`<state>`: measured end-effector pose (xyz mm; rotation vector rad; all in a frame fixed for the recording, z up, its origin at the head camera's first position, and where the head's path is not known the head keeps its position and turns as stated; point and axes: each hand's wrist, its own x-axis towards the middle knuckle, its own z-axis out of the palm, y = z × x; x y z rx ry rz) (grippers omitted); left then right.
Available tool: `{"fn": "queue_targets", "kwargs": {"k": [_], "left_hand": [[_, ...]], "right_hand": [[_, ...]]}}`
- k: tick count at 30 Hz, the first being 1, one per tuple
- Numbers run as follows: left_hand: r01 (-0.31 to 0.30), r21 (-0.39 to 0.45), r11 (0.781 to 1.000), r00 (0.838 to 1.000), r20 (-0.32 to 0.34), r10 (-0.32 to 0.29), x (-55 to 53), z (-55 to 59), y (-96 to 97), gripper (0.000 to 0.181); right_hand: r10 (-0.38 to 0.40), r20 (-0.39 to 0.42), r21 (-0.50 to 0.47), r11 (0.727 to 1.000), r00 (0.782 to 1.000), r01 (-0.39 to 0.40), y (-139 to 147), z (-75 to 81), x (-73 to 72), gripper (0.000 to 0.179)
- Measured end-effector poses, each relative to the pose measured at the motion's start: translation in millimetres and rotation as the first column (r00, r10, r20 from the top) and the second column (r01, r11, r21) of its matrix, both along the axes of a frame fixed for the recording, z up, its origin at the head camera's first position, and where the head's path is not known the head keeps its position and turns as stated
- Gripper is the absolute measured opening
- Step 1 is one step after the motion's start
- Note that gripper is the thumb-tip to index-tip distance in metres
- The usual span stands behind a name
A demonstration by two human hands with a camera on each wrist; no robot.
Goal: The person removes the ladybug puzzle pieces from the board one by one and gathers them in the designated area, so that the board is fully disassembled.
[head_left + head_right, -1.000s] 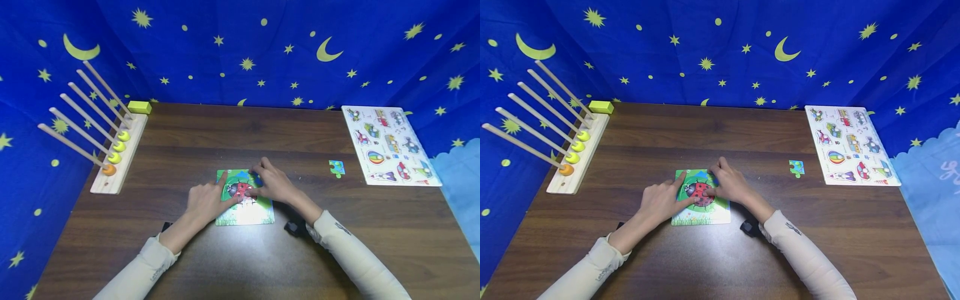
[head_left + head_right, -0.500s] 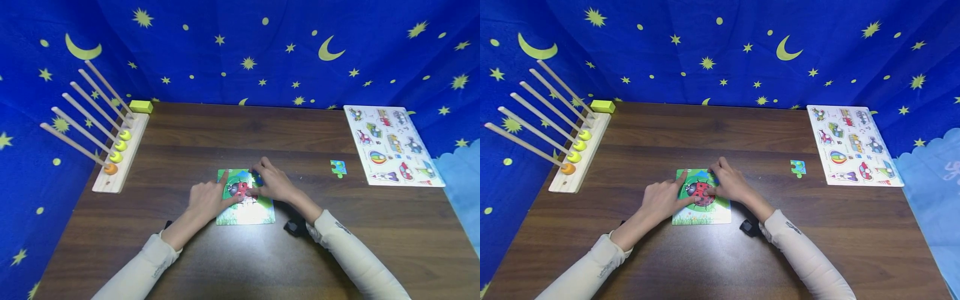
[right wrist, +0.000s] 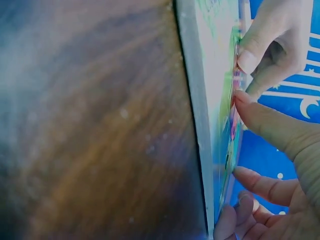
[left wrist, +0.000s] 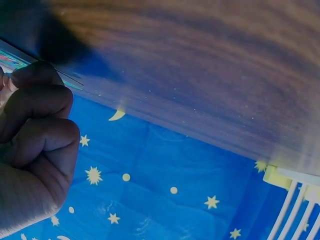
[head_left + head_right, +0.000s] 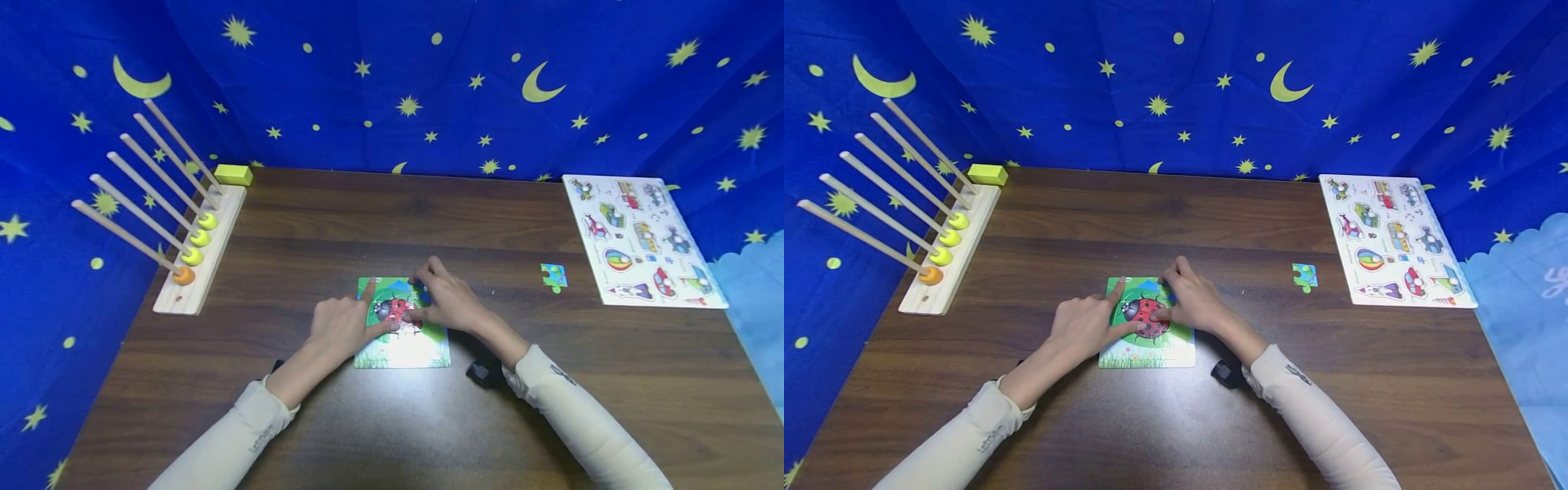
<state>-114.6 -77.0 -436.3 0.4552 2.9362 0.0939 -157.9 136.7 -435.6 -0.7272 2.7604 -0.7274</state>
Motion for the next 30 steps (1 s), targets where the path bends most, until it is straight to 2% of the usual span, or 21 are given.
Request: {"fn": "queue_targets", "kwargs": {"k": [8,17,30], "left_hand": [[0.000,0.002,1.000,1.000,-0.002,0.000,-0.2,-2.1,-0.5,0.097],[-0.007,-0.006,1.000,1.000,0.019,0.007,-1.1,-1.3,0.3,0.096],[0.002,0.001,1.000,1.000,0.013,-0.002,-1.0,-0.5,-0.2,0.096]], "right_hand": [[0.011,-0.013,0.002,1.000,1.000,-0.011,0.4,-3.0,-0.3,0.061],[-0.017,0.049,-0.029,0.999,0.999,0.018,-0.3,-2.8,-1.4,0.061],[-0.016,0.021,-0.037,0.999,1.000,0.017,-1.2,-0.5,0.7,0.060]]}}
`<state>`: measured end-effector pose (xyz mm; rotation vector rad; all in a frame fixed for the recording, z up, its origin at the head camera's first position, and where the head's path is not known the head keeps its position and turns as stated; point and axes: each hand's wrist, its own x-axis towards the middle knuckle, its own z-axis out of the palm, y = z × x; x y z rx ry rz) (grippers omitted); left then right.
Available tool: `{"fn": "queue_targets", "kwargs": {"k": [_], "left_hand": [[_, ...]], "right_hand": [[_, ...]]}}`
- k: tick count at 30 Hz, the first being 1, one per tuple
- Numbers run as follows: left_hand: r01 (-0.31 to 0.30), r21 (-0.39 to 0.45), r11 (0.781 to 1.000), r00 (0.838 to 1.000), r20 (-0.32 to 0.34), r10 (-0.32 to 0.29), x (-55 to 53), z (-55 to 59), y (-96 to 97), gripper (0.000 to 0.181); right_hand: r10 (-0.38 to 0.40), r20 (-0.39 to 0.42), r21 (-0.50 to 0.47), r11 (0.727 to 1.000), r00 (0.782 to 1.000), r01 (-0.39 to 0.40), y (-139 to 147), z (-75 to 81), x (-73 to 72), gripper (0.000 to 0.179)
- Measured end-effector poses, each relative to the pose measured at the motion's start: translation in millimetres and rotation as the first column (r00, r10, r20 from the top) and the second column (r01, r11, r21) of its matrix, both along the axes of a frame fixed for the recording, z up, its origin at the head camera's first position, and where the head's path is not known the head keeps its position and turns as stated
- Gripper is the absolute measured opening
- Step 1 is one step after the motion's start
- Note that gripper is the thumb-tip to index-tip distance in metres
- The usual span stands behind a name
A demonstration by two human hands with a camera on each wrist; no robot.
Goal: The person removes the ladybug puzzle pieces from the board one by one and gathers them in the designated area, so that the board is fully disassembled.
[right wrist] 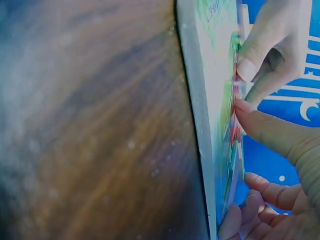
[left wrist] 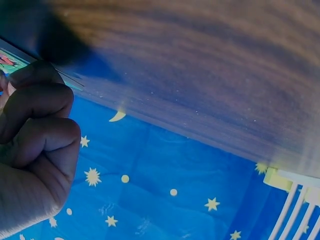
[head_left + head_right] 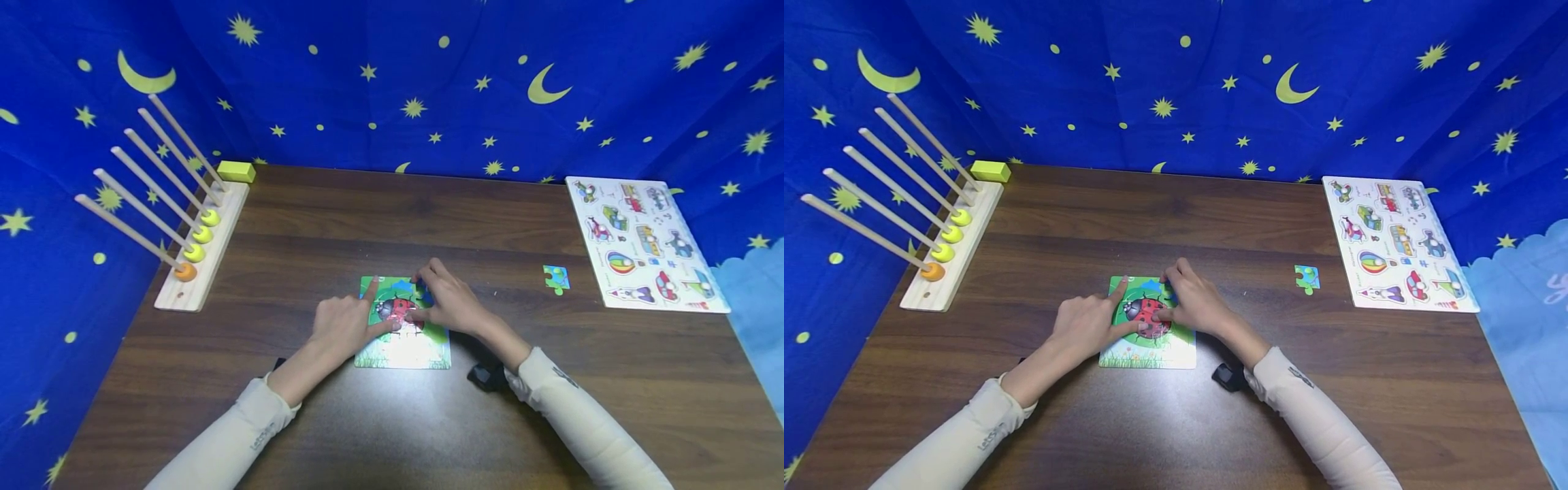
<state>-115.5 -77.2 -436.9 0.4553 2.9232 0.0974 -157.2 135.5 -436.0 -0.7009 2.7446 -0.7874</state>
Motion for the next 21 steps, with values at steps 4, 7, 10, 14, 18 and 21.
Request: {"fn": "queue_targets", "kwargs": {"k": [4,7,10,14,18,21], "left_hand": [[0.008,0.005,1.000,1.000,-0.019,-0.008,0.7,0.3,-0.5,0.095],[0.013,0.011,1.000,1.000,-0.027,-0.012,1.3,0.7,-0.7,0.096],[0.012,0.014,1.000,1.000,-0.025,-0.012,1.1,1.1,-0.5,0.097],[0.009,0.025,1.000,1.000,-0.020,-0.008,0.6,0.9,-0.4,0.097],[0.007,0.032,0.999,1.000,-0.019,-0.006,0.6,0.1,-0.6,0.096],[0.008,0.035,0.999,1.000,-0.023,-0.007,0.7,-0.3,-0.6,0.096]], "right_hand": [[-0.005,-0.013,0.015,1.000,1.000,0.005,0.6,-0.2,0.6,0.061],[0.006,-0.039,0.017,1.000,0.999,-0.006,1.8,-1.5,1.3,0.058],[0.023,-0.083,-0.004,1.000,0.996,-0.023,3.3,-2.9,2.1,0.052],[0.040,-0.146,-0.024,0.999,0.989,-0.044,4.6,-4.8,3.3,0.045],[0.051,-0.184,-0.020,0.998,0.982,-0.056,4.7,-6.4,3.5,0.044],[0.054,-0.200,-0.016,0.998,0.978,-0.058,5.4,-6.6,3.2,0.043]]}}
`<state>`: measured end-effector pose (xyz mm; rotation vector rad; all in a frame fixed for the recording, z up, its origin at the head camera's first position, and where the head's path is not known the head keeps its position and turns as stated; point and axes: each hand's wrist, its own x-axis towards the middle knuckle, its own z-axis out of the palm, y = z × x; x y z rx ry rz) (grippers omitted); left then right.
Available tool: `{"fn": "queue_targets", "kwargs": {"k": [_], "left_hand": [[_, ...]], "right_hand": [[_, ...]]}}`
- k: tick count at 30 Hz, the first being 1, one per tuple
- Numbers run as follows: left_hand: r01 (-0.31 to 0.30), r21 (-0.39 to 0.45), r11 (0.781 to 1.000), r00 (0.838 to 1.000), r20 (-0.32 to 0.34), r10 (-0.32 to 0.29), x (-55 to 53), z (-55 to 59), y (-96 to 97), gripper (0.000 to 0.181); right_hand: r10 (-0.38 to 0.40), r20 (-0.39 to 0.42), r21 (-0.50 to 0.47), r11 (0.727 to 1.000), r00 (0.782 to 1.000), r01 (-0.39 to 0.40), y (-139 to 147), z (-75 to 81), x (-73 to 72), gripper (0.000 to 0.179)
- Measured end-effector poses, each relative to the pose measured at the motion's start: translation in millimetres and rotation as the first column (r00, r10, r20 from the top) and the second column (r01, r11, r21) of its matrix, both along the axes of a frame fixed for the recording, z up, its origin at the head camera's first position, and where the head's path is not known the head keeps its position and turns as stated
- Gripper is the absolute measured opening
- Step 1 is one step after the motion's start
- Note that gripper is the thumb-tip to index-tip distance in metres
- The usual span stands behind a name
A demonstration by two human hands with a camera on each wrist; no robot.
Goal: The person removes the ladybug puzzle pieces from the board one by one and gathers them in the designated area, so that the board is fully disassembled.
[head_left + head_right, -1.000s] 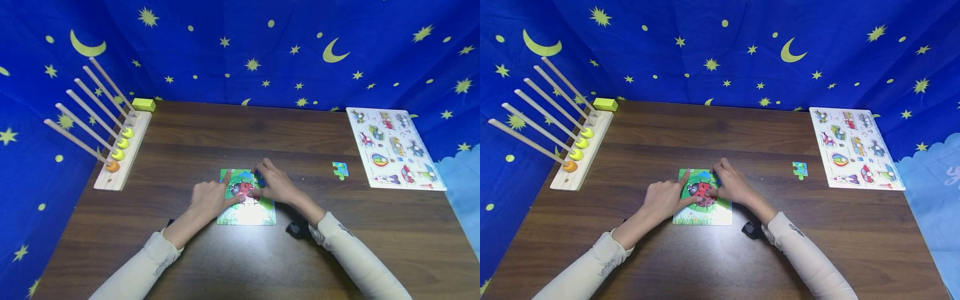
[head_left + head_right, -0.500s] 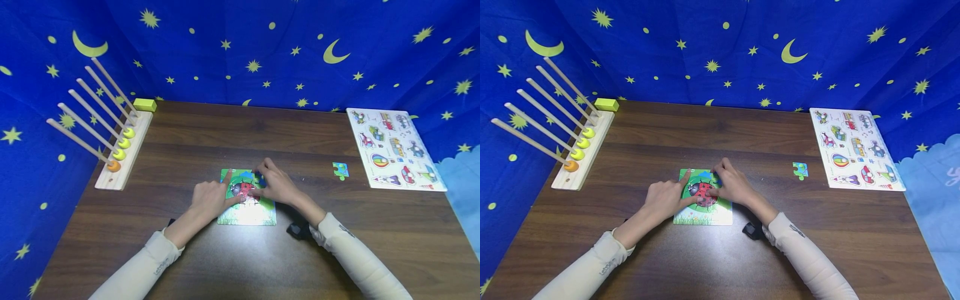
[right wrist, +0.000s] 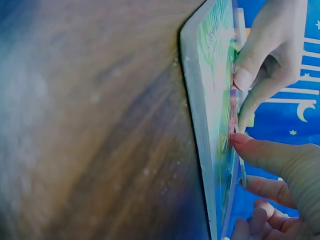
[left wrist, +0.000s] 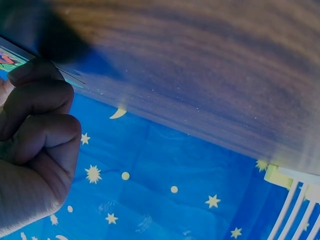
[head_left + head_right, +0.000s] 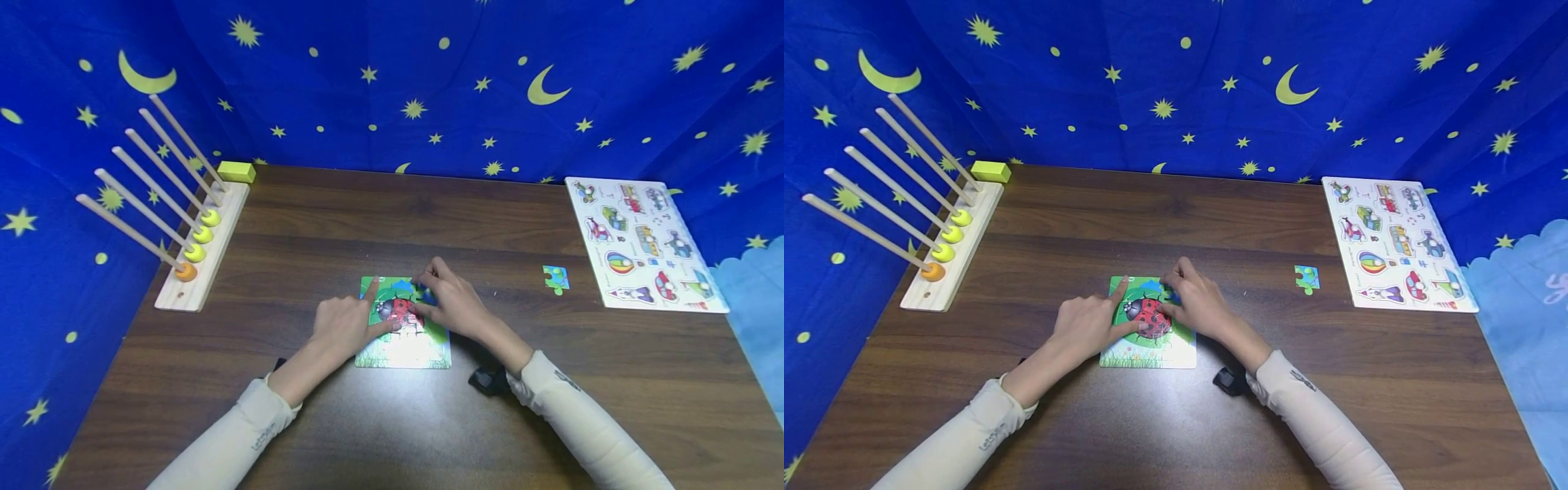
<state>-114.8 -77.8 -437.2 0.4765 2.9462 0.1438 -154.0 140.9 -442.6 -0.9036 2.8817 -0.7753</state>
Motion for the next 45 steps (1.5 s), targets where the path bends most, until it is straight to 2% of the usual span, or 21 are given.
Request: {"fn": "queue_targets", "kwargs": {"k": [21,24,28,36,45], "left_hand": [[0.026,-0.043,0.999,0.999,-0.023,-0.027,-1.1,2.0,4.2,0.097],[0.026,-0.046,0.999,0.999,-0.022,-0.027,-1.1,1.7,5.0,0.098],[0.021,-0.047,0.999,1.000,-0.008,-0.021,-0.7,1.4,5.8,0.098],[0.012,-0.033,0.999,1.000,-0.001,-0.012,-0.3,1.2,4.6,0.097],[0.008,-0.020,1.000,1.000,-0.005,-0.008,1.9,0.1,1.5,0.096]], "right_hand": [[0.028,-0.183,0.031,0.999,0.983,-0.023,2,6.7,5.8,0.048],[0.021,-0.166,0.031,0.999,0.986,-0.016,4,6.1,4.9,0.048],[0.002,-0.104,0.010,1.000,0.995,-0.001,14,6.6,0.2,0.048],[-0.020,0.011,-0.027,0.999,1.000,0.021,48,11.0,-11.8,0.051],[-0.079,0.039,0.013,0.997,0.996,0.079,87,7.1,-13.2,0.050]]}}
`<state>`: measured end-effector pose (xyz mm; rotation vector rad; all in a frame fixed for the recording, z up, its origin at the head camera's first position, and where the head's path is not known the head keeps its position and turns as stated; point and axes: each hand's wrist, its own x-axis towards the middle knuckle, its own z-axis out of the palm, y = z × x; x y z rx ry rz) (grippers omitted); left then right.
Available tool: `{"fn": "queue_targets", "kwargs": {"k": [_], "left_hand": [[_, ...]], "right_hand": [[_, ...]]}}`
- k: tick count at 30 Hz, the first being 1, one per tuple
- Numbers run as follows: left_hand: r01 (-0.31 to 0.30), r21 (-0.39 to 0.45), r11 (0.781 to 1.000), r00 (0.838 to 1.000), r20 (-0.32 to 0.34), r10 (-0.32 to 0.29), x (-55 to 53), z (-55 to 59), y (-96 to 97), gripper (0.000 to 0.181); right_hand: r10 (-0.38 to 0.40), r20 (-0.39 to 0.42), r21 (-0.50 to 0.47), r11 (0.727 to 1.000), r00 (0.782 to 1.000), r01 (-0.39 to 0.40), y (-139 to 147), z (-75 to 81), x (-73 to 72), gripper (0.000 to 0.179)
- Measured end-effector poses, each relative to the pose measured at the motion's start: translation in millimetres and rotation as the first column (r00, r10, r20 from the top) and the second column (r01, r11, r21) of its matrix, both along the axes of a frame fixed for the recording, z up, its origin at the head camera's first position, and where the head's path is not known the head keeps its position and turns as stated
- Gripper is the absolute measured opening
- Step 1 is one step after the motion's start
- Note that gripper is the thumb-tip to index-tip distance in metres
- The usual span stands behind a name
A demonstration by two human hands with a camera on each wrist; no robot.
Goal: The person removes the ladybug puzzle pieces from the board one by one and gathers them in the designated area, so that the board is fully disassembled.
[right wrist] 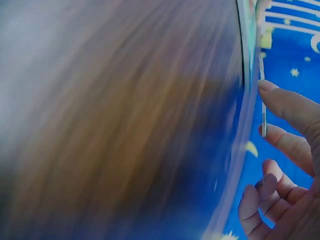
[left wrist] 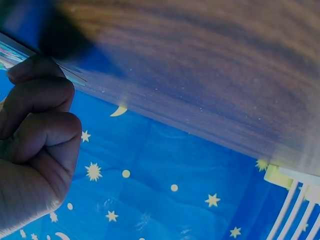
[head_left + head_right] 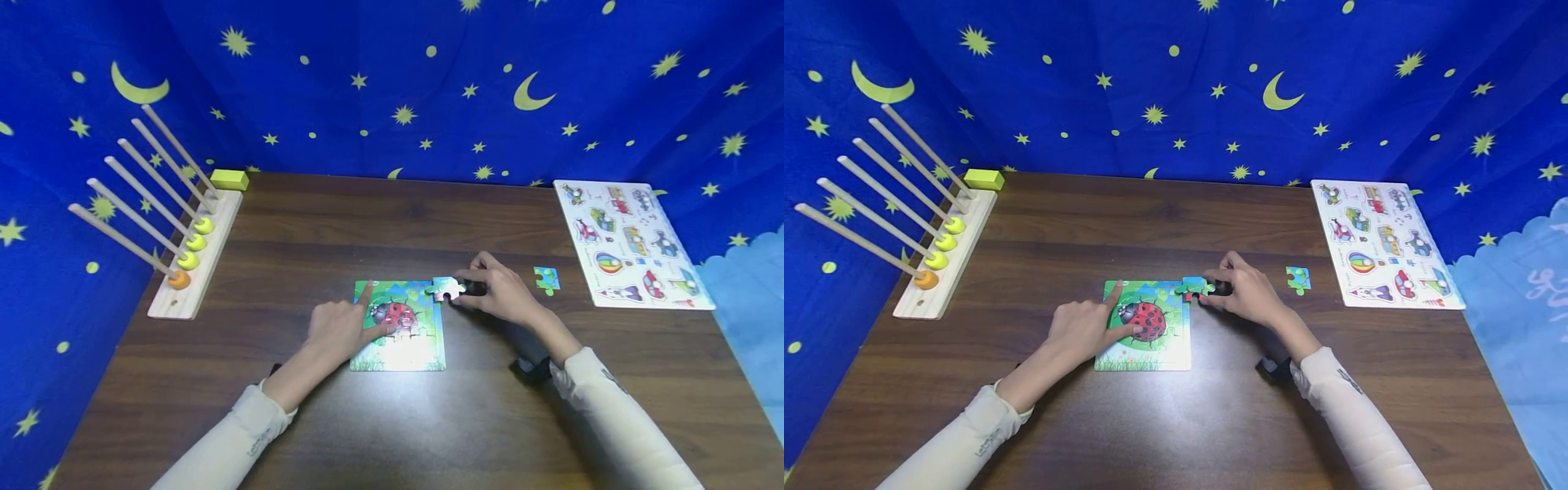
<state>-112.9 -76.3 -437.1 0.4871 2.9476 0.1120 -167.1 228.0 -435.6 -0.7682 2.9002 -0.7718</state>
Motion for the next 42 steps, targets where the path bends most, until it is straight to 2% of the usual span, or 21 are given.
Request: {"fn": "queue_targets", "kwargs": {"k": [9,16,21,25,35,42], "left_hand": [[-0.009,-0.034,0.999,1.000,-0.021,0.009,2.8,-1.0,-4.8,0.095],[-0.003,-0.020,1.000,1.000,-0.026,0.002,2.3,-1.7,-5.4,0.095],[0.001,-0.012,1.000,0.999,-0.038,-0.001,2.2,-0.9,-5.2,0.094],[0.007,-0.020,1.000,0.999,-0.042,-0.008,2.4,-0.9,-3.6,0.094],[0.018,-0.017,1.000,0.999,-0.044,-0.019,2.4,-1.2,-0.6,0.093],[0.025,-0.012,1.000,0.999,-0.048,-0.025,1.6,-2.1,0.9,0.093]], "right_hand": [[-0.035,-0.020,-0.018,0.999,0.999,0.035,35,0.2,-4.8,0.047],[-0.107,-0.016,0.049,0.993,0.994,0.107,63,3.3,-11.6,0.046],[-0.127,-0.041,0.056,0.990,0.991,0.129,78,3.0,-17.1,0.047],[-0.142,-0.050,0.063,0.987,0.989,0.145,86,-0.4,-21.7,0.047],[-0.176,0.041,0.111,0.979,0.984,0.170,96,-0.3,-23.9,0.050],[-0.167,0.022,0.143,0.976,0.986,0.163,99,-0.4,-23.8,0.049]]}}
